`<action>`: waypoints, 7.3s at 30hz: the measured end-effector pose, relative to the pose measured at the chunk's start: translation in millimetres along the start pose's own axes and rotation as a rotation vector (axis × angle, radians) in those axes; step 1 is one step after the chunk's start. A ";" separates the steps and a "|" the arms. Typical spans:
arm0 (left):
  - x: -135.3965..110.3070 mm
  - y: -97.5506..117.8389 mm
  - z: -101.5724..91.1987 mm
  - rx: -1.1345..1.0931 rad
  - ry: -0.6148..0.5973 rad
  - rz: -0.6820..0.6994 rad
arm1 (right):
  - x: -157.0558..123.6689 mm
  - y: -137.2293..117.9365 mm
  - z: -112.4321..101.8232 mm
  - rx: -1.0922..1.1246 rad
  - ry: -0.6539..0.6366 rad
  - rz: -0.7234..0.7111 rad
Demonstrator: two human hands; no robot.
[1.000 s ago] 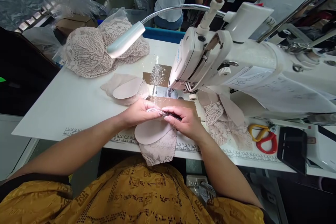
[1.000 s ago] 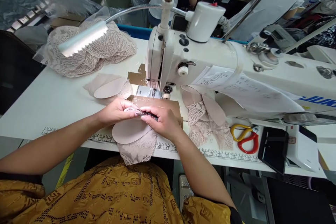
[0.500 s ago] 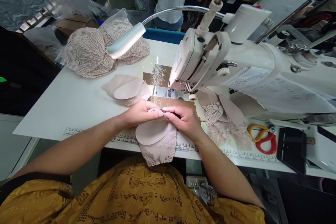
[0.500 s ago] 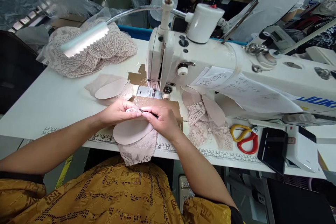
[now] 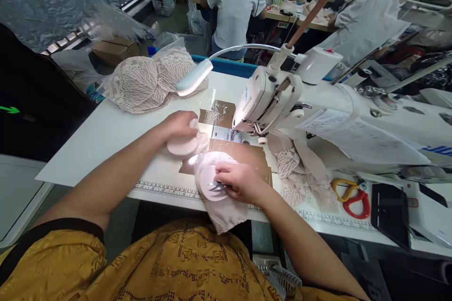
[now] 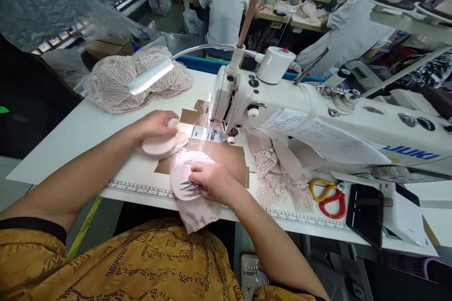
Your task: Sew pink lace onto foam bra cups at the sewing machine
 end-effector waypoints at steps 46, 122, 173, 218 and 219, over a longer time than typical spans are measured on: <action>-29.5 4.7 28.2 -0.852 -0.437 0.161 | 26.1 28.6 -5.3 0.744 0.294 0.494; -34.0 7.8 32.5 -0.880 -0.443 0.101 | 37.1 12.2 -2.3 0.769 0.330 0.519; -35.9 4.0 11.1 -0.580 -0.467 0.195 | 41.8 12.5 -1.2 1.010 0.178 0.641; -36.3 8.5 33.2 -0.795 -0.488 0.084 | 37.7 21.8 -3.5 0.767 0.291 0.425; -36.1 8.4 33.9 -0.794 -0.490 0.093 | 38.7 20.8 -3.7 0.746 0.299 0.422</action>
Point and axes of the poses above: each hand's wrist, its own x-axis towards the middle knuckle, its own z-axis out of the palm, y = z × x, the point moved 1 cm from there along x, towards the middle knuckle, and after that the axes turned 15 degrees about -x, right-handed, at the moved point
